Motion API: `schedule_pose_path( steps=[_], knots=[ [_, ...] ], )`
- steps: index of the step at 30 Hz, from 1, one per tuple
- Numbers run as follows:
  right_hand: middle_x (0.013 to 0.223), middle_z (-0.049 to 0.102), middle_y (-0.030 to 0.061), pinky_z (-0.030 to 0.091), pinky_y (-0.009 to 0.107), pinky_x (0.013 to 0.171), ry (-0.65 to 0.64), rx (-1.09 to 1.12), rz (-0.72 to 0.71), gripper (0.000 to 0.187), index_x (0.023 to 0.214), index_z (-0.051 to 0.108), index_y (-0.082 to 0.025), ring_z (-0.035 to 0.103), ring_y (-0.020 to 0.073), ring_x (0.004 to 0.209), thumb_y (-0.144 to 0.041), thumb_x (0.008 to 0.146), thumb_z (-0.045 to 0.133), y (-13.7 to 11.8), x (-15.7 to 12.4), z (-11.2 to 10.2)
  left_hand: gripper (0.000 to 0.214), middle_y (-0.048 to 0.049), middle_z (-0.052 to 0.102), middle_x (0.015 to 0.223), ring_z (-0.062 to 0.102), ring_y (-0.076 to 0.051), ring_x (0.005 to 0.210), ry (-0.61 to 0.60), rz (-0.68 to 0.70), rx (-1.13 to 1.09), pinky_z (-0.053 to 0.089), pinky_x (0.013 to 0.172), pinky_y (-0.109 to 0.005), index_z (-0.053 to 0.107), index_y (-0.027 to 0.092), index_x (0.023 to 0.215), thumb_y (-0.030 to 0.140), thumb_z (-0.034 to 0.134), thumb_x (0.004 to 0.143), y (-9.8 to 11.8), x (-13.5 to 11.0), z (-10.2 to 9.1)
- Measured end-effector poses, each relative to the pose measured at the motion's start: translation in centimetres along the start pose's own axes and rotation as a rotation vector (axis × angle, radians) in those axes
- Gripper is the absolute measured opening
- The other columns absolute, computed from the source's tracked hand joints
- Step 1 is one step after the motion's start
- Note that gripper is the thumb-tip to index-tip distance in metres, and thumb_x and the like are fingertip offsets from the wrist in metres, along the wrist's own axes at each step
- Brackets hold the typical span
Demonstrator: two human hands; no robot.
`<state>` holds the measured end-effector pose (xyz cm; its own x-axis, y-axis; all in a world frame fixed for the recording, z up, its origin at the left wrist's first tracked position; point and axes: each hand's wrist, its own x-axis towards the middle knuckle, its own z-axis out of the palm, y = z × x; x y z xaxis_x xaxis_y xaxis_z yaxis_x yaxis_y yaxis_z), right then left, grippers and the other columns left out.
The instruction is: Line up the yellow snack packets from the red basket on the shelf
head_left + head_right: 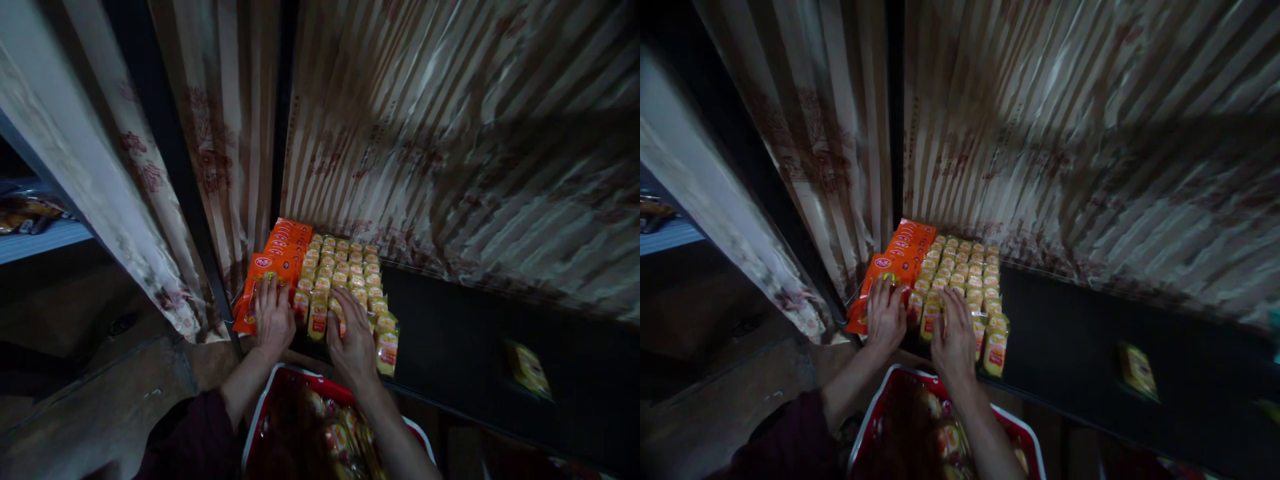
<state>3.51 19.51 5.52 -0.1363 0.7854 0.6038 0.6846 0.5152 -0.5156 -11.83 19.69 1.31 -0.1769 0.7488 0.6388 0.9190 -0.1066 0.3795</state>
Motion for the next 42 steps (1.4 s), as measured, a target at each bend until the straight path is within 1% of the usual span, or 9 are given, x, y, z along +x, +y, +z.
schedule_pose_path(
  steps=[4,8,13,19,26,31,35,39,42],
  knots=[
    [0.136,0.055,0.012,0.033,0.046,0.112,-0.251,-0.116,-0.093,0.043,0.13,0.054,-0.014,0.038,0.0233,0.136,-0.021,0.092,0.035,-0.6,4.7,3.5,0.044,-0.017,0.034,0.151,0.021,-0.035,0.144,-0.045,-0.065,0.048,0.032,0.111,-0.057,0.055,0.014,0.129,0.019,0.049,0.085,-2.4,1.6,0.1],
    [0.141,0.051,0.0134,0.025,0.044,0.114,-0.549,-0.298,-0.128,0.047,0.135,0.049,-0.012,0.035,0.0246,0.138,-0.016,0.091,0.034,-1.5,9.1,7.1,0.047,-0.0188,0.032,0.152,0.018,-0.036,0.144,-0.042,-0.15,0.046,0.027,0.113,-0.058,0.053,0.011,0.131,0.024,0.049,0.086,-3.6,2.6,0.7],
    [0.145,0.047,0.0123,0.017,0.049,0.113,-0.743,-0.438,-0.103,0.049,0.143,0.04,-0.016,0.03,0.0276,0.14,-0.024,0.095,0.035,-1.8,12.6,10.9,0.052,-0.0191,0.038,0.148,0.027,-0.036,0.141,-0.015,-0.267,0.054,0.025,0.112,-0.061,0.05,0.011,0.134,0.026,0.048,0.084,-5.3,3.2,2.4],
    [0.132,0.057,0.015,0.015,0.047,0.113,-0.731,-0.459,-0.157,0.047,0.136,0.047,-0.015,0.045,0.0267,0.127,-0.03,0.092,0.045,-0.5,14.1,12.6,0.054,-0.0205,0.051,0.138,0.038,-0.035,0.135,0.015,-0.278,0.056,0.028,0.111,-0.058,0.051,0.01,0.132,0.025,0.051,0.081,-6.0,3.7,3.6],
    [0.125,0.062,0.0114,0.025,0.039,0.109,-0.771,-0.443,-0.181,0.04,0.127,0.056,-0.018,0.053,0.0236,0.118,-0.028,0.09,0.051,0.7,15.7,13.0,0.052,-0.0155,0.055,0.134,0.049,-0.028,0.127,0.023,-0.262,0.034,0.036,0.109,-0.051,0.049,0.016,0.134,0.019,0.049,0.082,-6.0,4.5,4.0],
    [0.123,0.063,0.0102,0.036,0.036,0.1,-0.738,-0.445,-0.224,0.036,0.121,0.061,-0.019,0.055,0.025,0.112,-0.024,0.09,0.045,0.6,16.7,12.8,0.047,-0.0135,0.05,0.14,0.047,-0.029,0.127,0.066,-0.218,0.027,0.037,0.108,-0.055,0.054,0.019,0.129,0.018,0.049,0.082,-6.0,4.6,4.3],
    [0.107,0.07,0.0115,0.041,0.033,0.094,-0.78,-0.457,-0.208,0.036,0.113,0.067,-0.016,0.06,0.0233,0.103,-0.018,0.092,0.037,0.8,17.2,12.7,0.049,-0.0121,0.045,0.145,0.044,-0.031,0.13,0.061,-0.197,0.014,0.039,0.105,-0.055,0.056,0.02,0.127,0.017,0.052,0.079,-5.9,4.5,4.1],
    [0.107,0.072,0.0081,0.041,0.03,0.095,-0.795,-0.381,-0.237,0.033,0.105,0.071,-0.018,0.063,0.0209,0.101,-0.016,0.089,0.043,1.0,17.8,13.1,0.046,-0.0126,0.046,0.144,0.045,-0.034,0.129,0.012,-0.174,0.035,0.042,0.102,-0.054,0.059,0.02,0.124,0.023,0.056,0.079,-5.7,4.5,3.7],
    [0.104,0.074,0.0058,0.046,0.027,0.087,-0.798,-0.318,-0.171,0.027,0.101,0.073,-0.021,0.066,0.02,0.097,-0.018,0.088,0.049,1.2,18.5,13.7,0.046,-0.0126,0.047,0.143,0.045,-0.034,0.129,-0.006,-0.151,0.045,0.04,0.104,-0.054,0.059,0.02,0.124,0.025,0.058,0.078,-5.7,4.6,3.7]
  ],
)
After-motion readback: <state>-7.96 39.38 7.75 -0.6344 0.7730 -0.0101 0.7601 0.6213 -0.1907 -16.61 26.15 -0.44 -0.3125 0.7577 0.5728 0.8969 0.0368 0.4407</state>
